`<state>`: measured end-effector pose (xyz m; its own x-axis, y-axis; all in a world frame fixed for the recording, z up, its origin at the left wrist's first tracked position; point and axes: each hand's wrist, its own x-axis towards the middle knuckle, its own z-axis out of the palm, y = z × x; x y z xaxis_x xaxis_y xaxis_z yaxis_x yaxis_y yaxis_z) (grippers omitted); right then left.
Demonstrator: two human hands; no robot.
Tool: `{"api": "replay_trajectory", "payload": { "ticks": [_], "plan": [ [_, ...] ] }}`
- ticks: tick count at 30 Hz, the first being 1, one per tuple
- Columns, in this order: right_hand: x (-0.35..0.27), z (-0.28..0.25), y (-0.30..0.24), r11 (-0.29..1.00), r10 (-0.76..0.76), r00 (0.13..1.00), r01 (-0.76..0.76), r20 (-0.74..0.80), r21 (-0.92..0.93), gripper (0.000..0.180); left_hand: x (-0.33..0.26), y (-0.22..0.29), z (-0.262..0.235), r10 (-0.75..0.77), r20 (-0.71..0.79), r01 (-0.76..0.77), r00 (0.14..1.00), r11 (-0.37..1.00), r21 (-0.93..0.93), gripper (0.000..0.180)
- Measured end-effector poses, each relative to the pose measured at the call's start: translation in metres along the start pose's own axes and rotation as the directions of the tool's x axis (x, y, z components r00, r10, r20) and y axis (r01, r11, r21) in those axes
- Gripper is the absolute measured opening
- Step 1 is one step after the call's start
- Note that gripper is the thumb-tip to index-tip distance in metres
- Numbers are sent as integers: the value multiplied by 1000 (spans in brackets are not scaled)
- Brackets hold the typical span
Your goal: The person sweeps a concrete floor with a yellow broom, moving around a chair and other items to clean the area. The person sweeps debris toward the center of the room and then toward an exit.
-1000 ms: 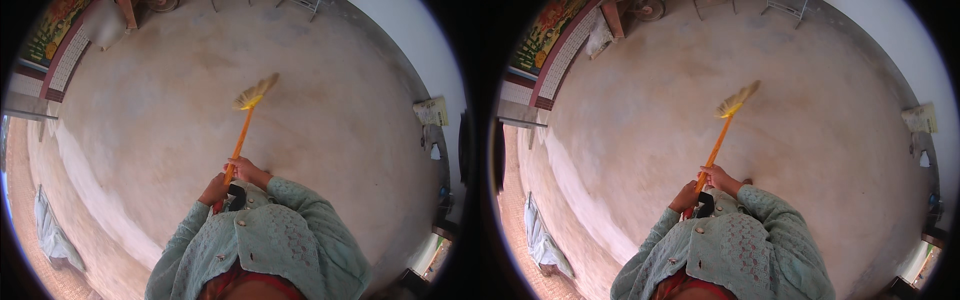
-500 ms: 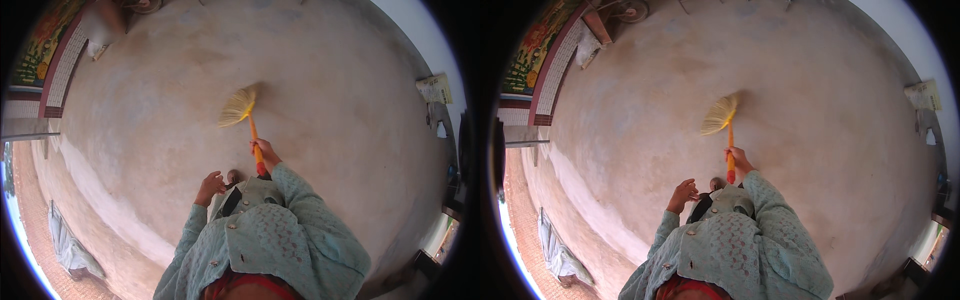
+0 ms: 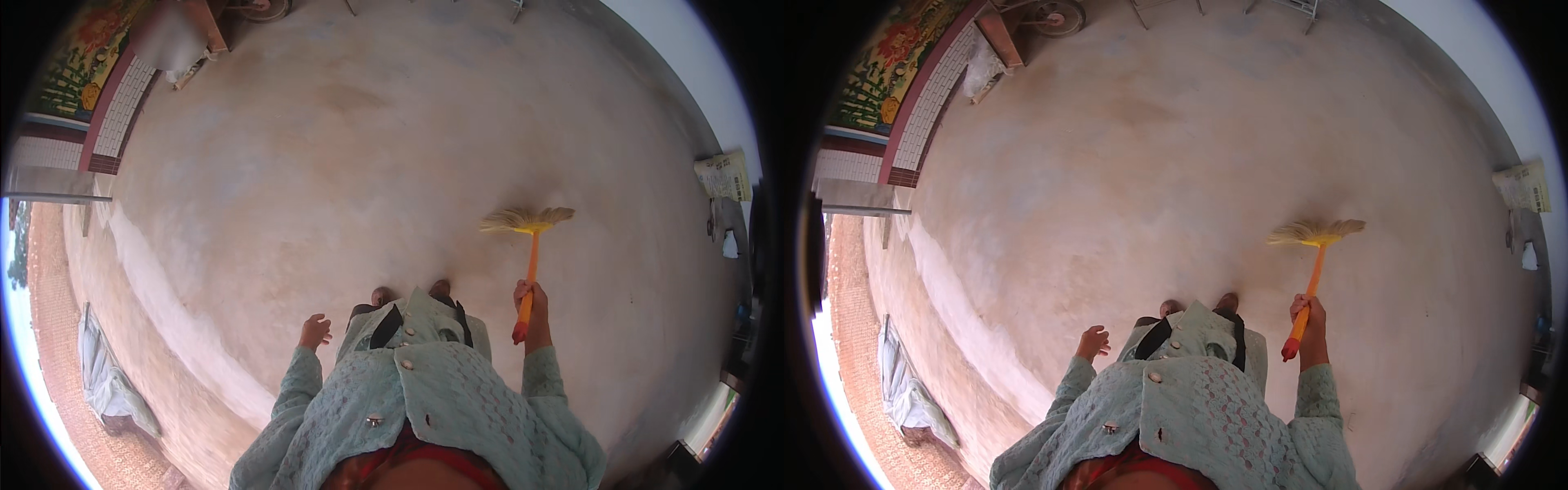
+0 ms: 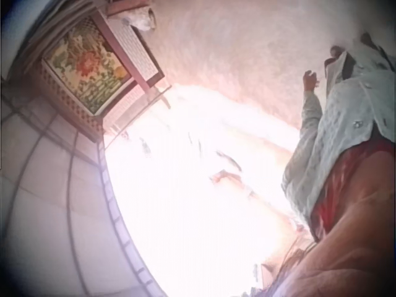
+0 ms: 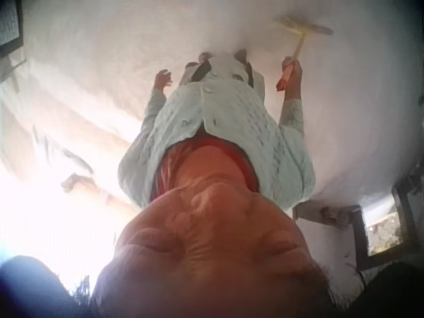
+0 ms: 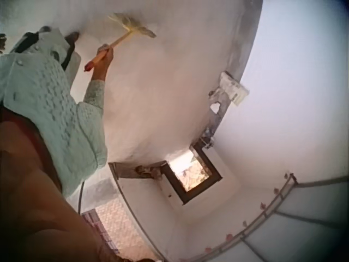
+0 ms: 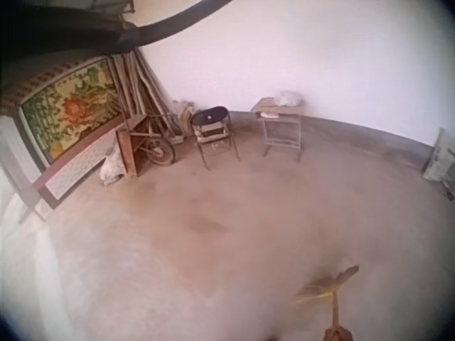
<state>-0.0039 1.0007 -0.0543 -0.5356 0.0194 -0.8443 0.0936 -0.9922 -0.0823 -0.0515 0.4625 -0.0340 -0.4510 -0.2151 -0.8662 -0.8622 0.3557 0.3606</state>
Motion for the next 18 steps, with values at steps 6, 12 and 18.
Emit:
{"api": "replay_trajectory", "payload": {
  "ticks": [6,12,18],
  "plan": [
    [-24,71,40,982,42,984,-8,175,-187,26,-6,-42,-20,-122,-51,118,991,990,-81,43],
    [38,124,93,903,380,834,-242,400,-354,32,5,-70,-21,-228,-10,226,974,969,-102,39],
    [136,215,170,743,543,790,-293,286,-601,24,75,-40,-14,-220,91,229,971,967,-110,35]
  ]
}}
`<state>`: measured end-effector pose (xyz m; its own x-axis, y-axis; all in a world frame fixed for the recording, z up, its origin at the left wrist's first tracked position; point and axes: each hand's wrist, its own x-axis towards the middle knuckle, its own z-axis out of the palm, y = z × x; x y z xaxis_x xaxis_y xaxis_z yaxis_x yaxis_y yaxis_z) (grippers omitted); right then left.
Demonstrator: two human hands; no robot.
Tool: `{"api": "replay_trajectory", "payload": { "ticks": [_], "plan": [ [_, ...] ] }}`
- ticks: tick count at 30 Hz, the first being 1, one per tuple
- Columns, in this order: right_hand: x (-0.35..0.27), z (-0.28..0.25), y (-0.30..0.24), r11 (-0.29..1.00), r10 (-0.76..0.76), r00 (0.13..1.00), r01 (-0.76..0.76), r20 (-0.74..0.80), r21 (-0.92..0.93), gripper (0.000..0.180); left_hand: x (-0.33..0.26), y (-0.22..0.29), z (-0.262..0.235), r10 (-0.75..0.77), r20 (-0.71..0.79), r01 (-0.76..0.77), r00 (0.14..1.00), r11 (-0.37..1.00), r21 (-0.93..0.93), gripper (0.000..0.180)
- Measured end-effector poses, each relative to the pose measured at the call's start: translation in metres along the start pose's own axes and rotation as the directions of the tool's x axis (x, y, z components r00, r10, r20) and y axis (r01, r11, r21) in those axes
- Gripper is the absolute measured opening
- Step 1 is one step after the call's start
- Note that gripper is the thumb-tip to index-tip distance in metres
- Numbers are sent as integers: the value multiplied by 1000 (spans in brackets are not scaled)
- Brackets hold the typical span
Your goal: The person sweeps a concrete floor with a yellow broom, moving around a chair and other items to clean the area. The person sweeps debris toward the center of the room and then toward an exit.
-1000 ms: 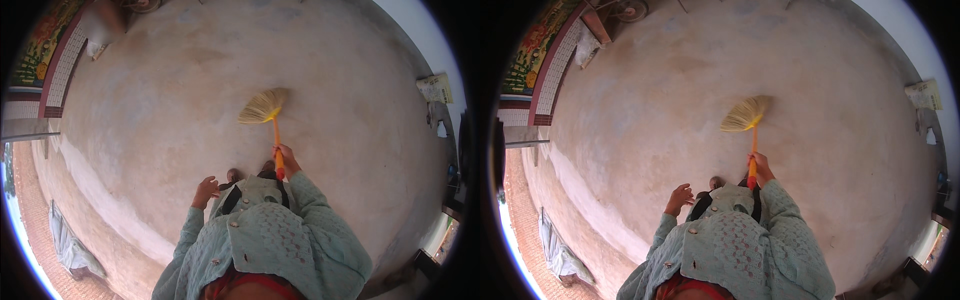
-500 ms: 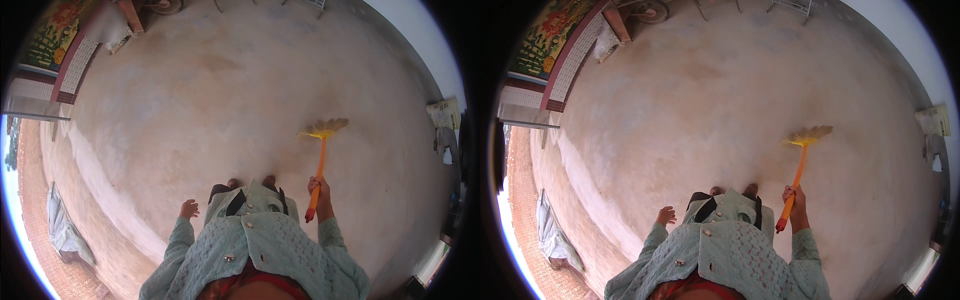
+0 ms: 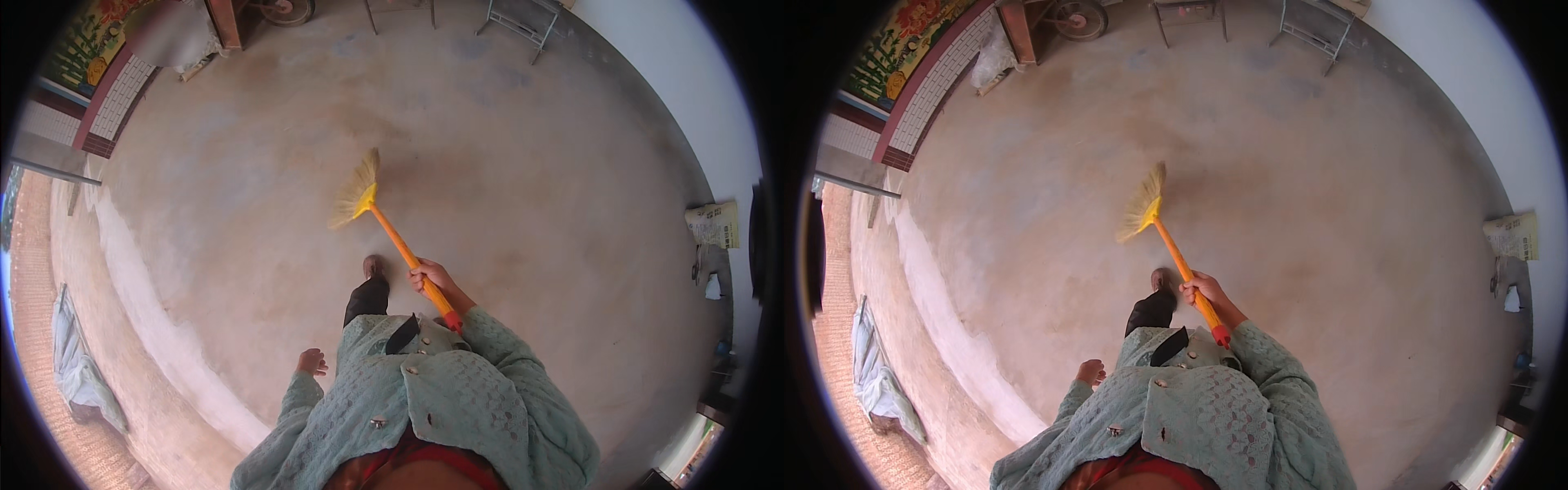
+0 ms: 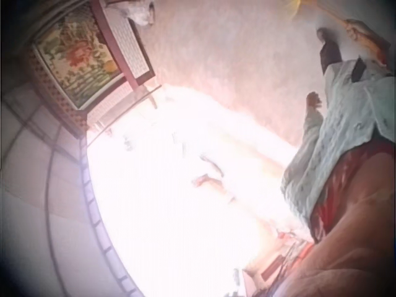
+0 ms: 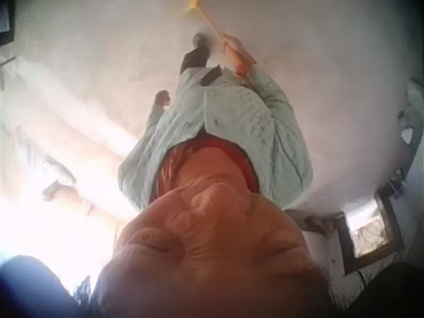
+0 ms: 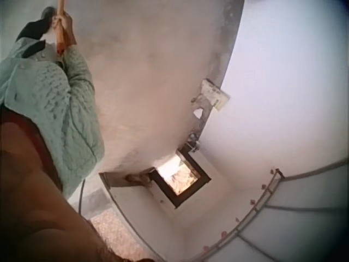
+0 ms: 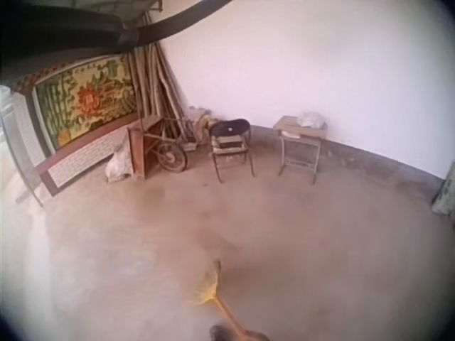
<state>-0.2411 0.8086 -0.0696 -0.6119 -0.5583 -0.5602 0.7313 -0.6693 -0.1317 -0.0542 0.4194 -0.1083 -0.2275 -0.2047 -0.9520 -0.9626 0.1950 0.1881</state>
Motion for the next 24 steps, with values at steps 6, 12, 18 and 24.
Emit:
{"api": "replay_trajectory", "payload": {
  "ticks": [6,12,18,24],
  "plan": [
    [41,-8,-37,993,77,977,-93,-201,-73,11,32,81,10,185,-35,-188,982,957,-221,37],
    [-16,-44,-89,986,-134,901,162,-413,32,10,46,139,-9,207,-27,-208,978,959,-193,37],
    [-63,-25,-127,908,-233,800,382,-552,171,12,60,171,-41,96,-85,-107,992,985,-138,37],
    [-81,-7,-150,796,-363,866,480,-344,368,10,38,210,-36,125,-184,-165,975,962,-217,38]
  ]
}}
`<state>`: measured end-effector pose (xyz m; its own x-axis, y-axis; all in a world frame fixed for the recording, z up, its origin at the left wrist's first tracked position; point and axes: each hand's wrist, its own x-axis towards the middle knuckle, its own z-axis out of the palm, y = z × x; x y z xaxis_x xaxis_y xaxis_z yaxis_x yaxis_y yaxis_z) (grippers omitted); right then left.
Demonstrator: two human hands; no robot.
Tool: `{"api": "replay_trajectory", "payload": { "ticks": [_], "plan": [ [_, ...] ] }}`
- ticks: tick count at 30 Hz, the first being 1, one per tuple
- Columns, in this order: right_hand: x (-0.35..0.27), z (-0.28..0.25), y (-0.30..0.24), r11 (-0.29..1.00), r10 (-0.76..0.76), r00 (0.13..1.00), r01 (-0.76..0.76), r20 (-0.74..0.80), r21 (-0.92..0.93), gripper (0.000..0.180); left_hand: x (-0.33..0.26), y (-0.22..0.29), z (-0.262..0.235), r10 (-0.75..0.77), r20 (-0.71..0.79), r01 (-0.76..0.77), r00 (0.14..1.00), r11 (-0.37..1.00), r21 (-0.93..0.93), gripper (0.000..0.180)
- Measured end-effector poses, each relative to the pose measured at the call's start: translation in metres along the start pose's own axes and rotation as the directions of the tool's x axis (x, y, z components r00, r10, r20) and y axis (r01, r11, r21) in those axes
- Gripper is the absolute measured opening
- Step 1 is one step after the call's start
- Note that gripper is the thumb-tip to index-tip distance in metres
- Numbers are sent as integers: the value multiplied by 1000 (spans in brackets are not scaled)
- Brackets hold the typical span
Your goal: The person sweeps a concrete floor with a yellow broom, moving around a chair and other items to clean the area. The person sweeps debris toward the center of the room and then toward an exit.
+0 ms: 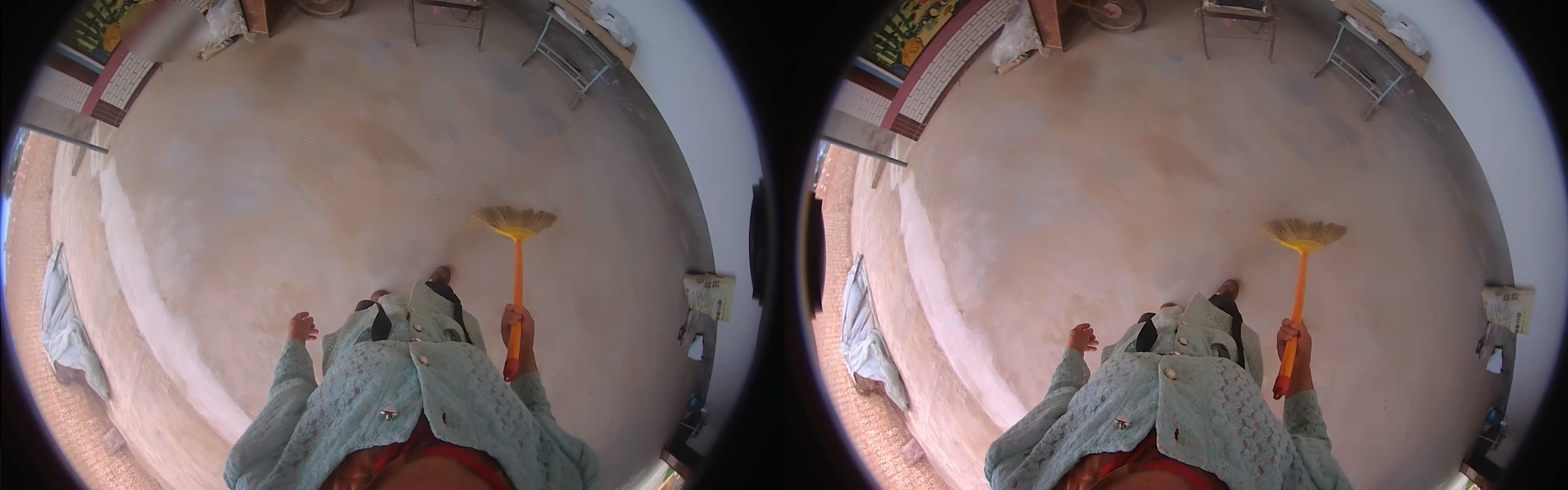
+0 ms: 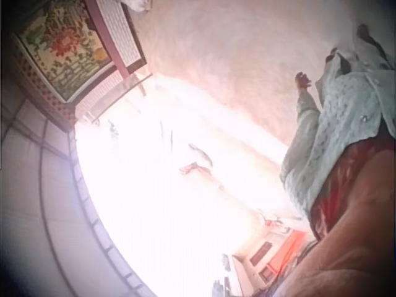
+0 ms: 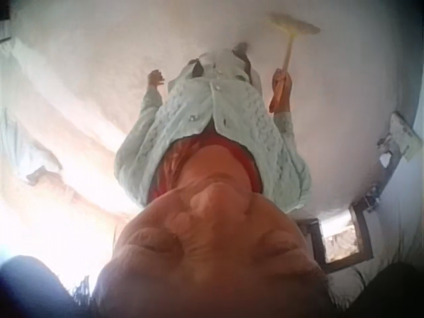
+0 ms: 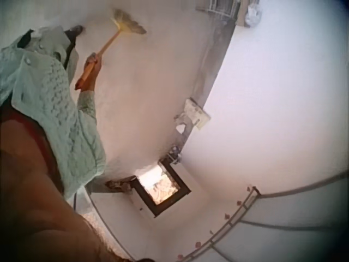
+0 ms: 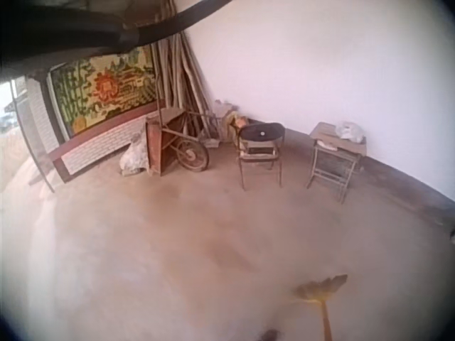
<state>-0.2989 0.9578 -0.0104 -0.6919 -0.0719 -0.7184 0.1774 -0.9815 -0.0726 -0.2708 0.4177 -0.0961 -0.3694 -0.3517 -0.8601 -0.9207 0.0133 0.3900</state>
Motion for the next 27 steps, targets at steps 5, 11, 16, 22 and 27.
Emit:
{"api": "replay_trajectory", "payload": {
  "ticks": [5,11,16,22,27],
  "plan": [
    [28,35,-10,993,49,985,-66,167,100,10,-33,6,7,-46,-28,46,999,999,-12,38],
    [77,70,-17,978,210,937,-198,279,-69,19,-57,0,31,-111,-77,110,991,994,-17,36],
    [128,123,2,897,379,898,-297,223,-328,50,-50,16,34,-156,-25,157,987,986,63,35],
    [196,187,63,763,551,814,-401,185,-507,56,17,40,25,-23,183,-30,983,960,279,19],
    [254,235,130,654,645,746,-428,165,-624,52,87,117,23,-164,143,159,976,986,43,27]
  ]
}}
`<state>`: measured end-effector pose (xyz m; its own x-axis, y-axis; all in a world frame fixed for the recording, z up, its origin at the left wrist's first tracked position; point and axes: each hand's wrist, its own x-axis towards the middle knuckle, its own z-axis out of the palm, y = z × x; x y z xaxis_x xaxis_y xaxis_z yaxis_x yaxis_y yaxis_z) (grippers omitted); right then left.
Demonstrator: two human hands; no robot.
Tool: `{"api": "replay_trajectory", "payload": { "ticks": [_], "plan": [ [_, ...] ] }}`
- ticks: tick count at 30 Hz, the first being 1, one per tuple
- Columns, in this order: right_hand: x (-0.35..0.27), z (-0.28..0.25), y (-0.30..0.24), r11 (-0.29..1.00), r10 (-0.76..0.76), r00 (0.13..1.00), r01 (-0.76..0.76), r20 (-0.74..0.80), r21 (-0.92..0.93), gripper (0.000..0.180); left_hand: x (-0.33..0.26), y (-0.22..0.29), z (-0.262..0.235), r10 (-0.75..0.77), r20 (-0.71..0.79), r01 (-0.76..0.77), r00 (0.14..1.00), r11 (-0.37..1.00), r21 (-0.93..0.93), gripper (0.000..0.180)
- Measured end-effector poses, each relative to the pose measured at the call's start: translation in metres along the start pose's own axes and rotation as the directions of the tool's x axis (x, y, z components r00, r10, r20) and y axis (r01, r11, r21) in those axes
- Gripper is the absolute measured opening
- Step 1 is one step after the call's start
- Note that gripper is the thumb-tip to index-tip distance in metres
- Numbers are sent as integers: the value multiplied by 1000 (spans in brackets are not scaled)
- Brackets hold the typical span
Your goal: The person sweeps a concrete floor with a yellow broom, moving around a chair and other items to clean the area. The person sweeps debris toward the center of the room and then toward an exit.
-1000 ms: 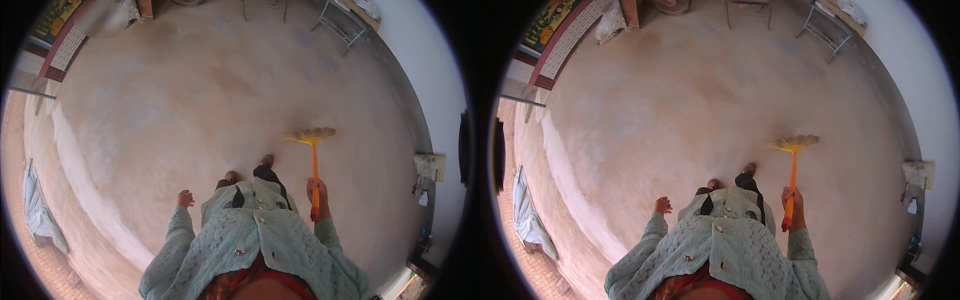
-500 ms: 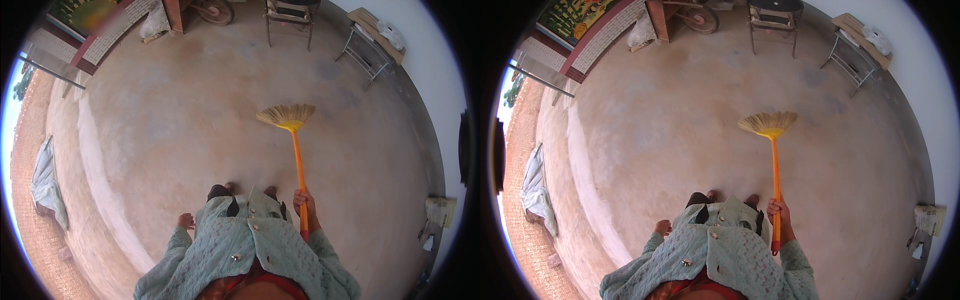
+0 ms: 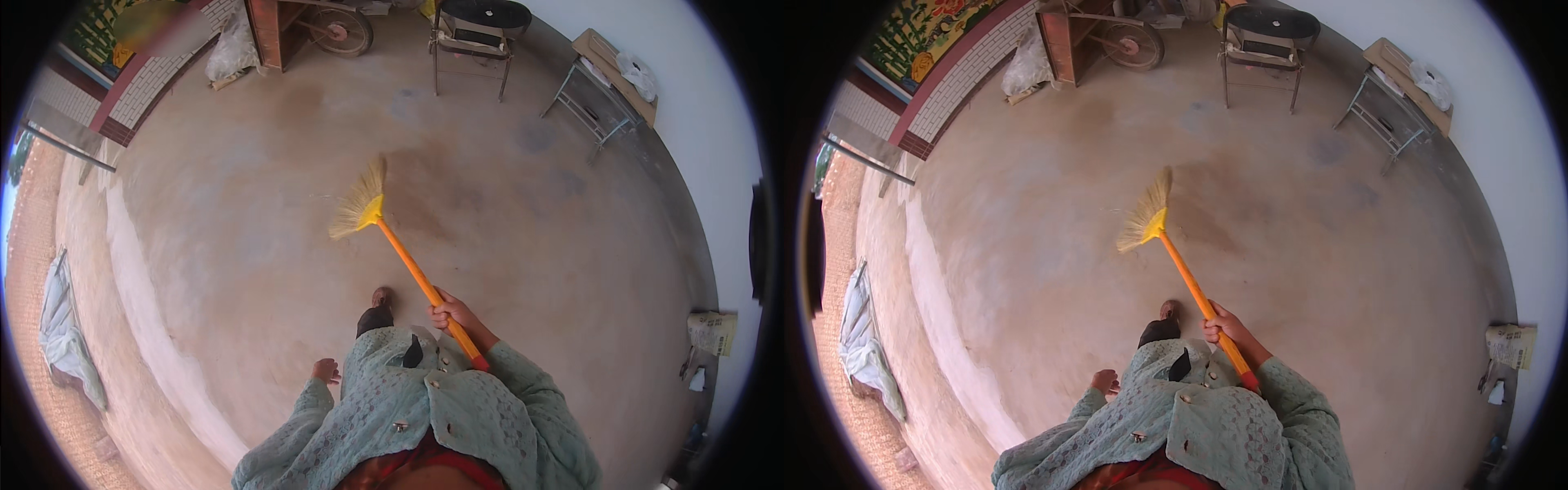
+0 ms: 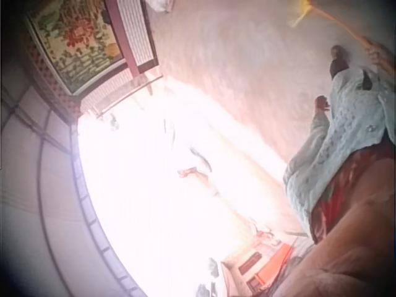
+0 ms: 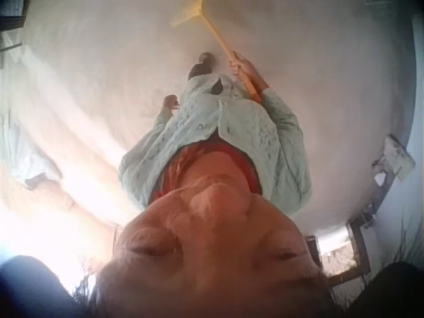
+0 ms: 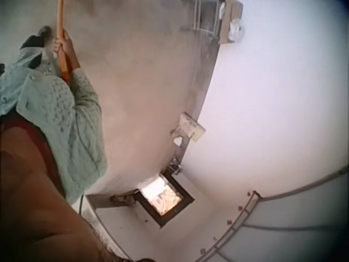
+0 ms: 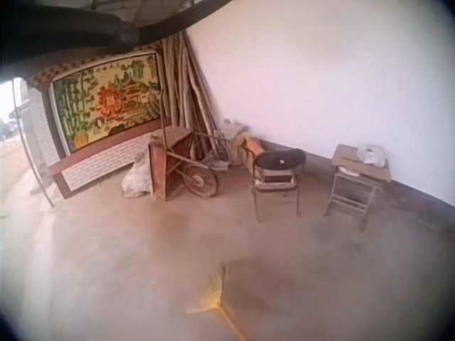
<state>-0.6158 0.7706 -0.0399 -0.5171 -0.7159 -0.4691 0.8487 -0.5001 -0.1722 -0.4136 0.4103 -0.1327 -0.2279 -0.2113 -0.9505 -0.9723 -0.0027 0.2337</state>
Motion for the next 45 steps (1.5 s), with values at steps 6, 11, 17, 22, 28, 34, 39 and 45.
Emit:
{"api": "replay_trajectory", "payload": {
  "ticks": [6,11,17,22,28,34,39,45],
  "plan": [
    [121,11,24,993,38,999,-35,-21,112,30,1,85,-41,174,-80,-180,981,981,-68,37],
    [141,-25,51,997,-52,975,61,-215,38,19,-33,98,-66,121,-106,-120,987,993,19,36],
    [-1,-114,65,910,-187,870,328,-457,252,27,-21,69,-86,-26,-85,39,996,987,155,37],
    [-110,-138,69,850,-249,580,514,-776,112,20,0,105,-61,69,-55,-58,996,982,179,38],
    [-183,-123,44,739,-266,443,664,-856,115,35,7,145,-21,155,66,-164,986,969,185,38],
    [-209,-23,59,869,-292,554,494,-780,26,74,14,141,-15,83,84,-101,993,963,251,35],
    [-181,-9,78,949,-190,786,300,-589,94,70,33,145,-25,97,155,-134,983,958,254,29],
    [-89,-54,115,978,-183,664,46,-725,-205,78,3,182,-17,160,104,-186,982,926,329,41]
  ]
}}
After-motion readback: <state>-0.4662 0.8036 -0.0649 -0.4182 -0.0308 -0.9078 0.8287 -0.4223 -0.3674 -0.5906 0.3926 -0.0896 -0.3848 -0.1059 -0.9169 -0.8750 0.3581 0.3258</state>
